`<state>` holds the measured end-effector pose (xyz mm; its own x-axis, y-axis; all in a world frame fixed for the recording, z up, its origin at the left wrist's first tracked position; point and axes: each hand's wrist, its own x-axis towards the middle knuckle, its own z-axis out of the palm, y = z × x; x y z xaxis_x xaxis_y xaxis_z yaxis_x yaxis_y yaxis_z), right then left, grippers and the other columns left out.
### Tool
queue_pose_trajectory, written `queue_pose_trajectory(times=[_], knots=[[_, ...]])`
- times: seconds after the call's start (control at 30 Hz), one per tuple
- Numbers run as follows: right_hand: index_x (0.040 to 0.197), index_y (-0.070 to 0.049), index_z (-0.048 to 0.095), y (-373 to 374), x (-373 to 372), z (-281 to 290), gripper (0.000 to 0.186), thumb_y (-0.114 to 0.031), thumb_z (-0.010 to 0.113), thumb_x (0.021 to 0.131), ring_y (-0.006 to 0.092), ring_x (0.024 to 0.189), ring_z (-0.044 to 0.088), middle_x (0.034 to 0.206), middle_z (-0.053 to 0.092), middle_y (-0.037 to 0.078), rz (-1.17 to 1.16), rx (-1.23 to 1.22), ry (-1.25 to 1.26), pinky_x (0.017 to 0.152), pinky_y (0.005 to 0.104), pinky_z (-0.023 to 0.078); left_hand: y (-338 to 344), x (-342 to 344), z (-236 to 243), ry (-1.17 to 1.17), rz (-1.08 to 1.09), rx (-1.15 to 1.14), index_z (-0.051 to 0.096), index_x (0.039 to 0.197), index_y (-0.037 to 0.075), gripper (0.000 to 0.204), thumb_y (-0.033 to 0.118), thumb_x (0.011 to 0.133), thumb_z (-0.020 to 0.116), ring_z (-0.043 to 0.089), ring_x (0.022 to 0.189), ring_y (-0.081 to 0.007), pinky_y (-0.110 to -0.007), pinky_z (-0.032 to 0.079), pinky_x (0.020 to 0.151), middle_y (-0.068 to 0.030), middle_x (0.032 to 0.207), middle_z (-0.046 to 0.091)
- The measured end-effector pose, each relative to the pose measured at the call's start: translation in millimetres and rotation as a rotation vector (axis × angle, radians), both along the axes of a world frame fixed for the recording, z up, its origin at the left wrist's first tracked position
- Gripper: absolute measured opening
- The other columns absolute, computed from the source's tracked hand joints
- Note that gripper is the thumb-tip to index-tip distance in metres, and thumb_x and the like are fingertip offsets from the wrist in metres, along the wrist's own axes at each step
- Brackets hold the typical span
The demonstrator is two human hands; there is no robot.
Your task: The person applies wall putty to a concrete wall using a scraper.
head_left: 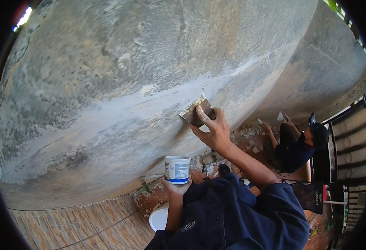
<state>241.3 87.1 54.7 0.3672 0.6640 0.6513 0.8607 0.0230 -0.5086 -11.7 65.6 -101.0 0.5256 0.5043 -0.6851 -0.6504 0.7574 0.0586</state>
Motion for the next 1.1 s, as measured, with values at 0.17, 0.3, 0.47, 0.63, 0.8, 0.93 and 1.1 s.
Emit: queue_pose_trajectory(times=[0.17,0.3,0.47,0.63,0.8,0.93,1.1], knots=[[0.131,-0.024,0.058,-1,3,-25,0.074,-0.021,0.087,0.063,0.0329,0.087,0.058,0.104,0.051,0.018,-0.019,-0.003,0.020,0.067,0.0387,0.053,6,13,14,0.031,-0.032,-0.006,0.055,0.123,0.009,0.075,0.065,0.078,0.031,0.052,0.085,-0.0364,-0.042,0.045,0.062,-0.0197,0.106,0.057],[0.130,-0.024,0.059,0,3,-32,0.072,-0.021,0.087,0.064,0.0335,0.087,0.059,0.104,0.051,0.019,-0.016,0.006,0.021,0.066,0.0384,0.053,11,14,14,0.058,-0.020,-0.019,0.058,0.120,0.012,0.069,0.062,0.079,0.032,0.053,0.085,-0.0364,-0.043,0.044,0.062,-0.0178,0.107,0.059],[0.130,-0.025,0.059,-5,5,-37,0.071,-0.022,0.086,0.065,0.0338,0.086,0.058,0.104,0.050,0.020,-0.010,-0.028,0.048,0.065,0.0382,0.053,12,20,29,0.044,-0.043,0.029,0.059,0.119,0.013,0.067,0.061,0.079,0.033,0.054,0.086,-0.0350,-0.042,0.044,0.062,-0.0171,0.106,0.060],[0.135,-0.030,0.054,-29,12,-78,0.071,-0.027,0.082,0.069,0.0335,0.087,0.058,0.104,0.050,0.018,-0.049,-0.185,0.060,0.068,0.0400,0.054,6,19,36,0.035,-0.088,0.023,0.059,0.117,0.014,0.065,0.059,0.080,0.033,0.055,0.088,-0.0332,-0.042,0.044,0.062,-0.0141,0.106,0.060],[0.141,-0.026,0.048,-64,9,-79,0.074,-0.030,0.077,0.073,0.0355,0.092,0.057,0.105,0.049,0.019,-0.059,-0.403,0.189,0.077,0.0439,0.053,-3,16,33,0.024,-0.051,0.023,0.059,0.117,0.015,0.064,0.059,0.080,0.031,0.055,0.086,-0.0335,-0.043,0.044,0.062,-0.0147,0.105,0.060],[0.143,-0.019,0.046,-61,6,-25,0.078,-0.029,0.078,0.072,0.0354,0.092,0.055,0.105,0.048,0.021,-0.048,-0.176,0.155,0.078,0.0420,0.051,-7,11,22,0.014,-0.052,0.018,0.060,0.115,0.013,0.065,0.058,0.079,0.031,0.054,0.088,-0.0346,-0.043,0.043,0.061,-0.0169,0.105,0.060],[0.144,-0.018,0.046,-32,20,51,0.079,-0.026,0.079,0.072,0.0323,0.090,0.052,0.105,0.045,0.020,-0.051,0.037,0.138,0.077,0.0405,0.049,-13,16,29,0.066,-0.069,-0.004,0.058,0.118,0.012,0.069,0.061,0.078,0.030,0.052,0.087,-0.0359,-0.043,0.043,0.061,-0.0176,0.107,0.058]])
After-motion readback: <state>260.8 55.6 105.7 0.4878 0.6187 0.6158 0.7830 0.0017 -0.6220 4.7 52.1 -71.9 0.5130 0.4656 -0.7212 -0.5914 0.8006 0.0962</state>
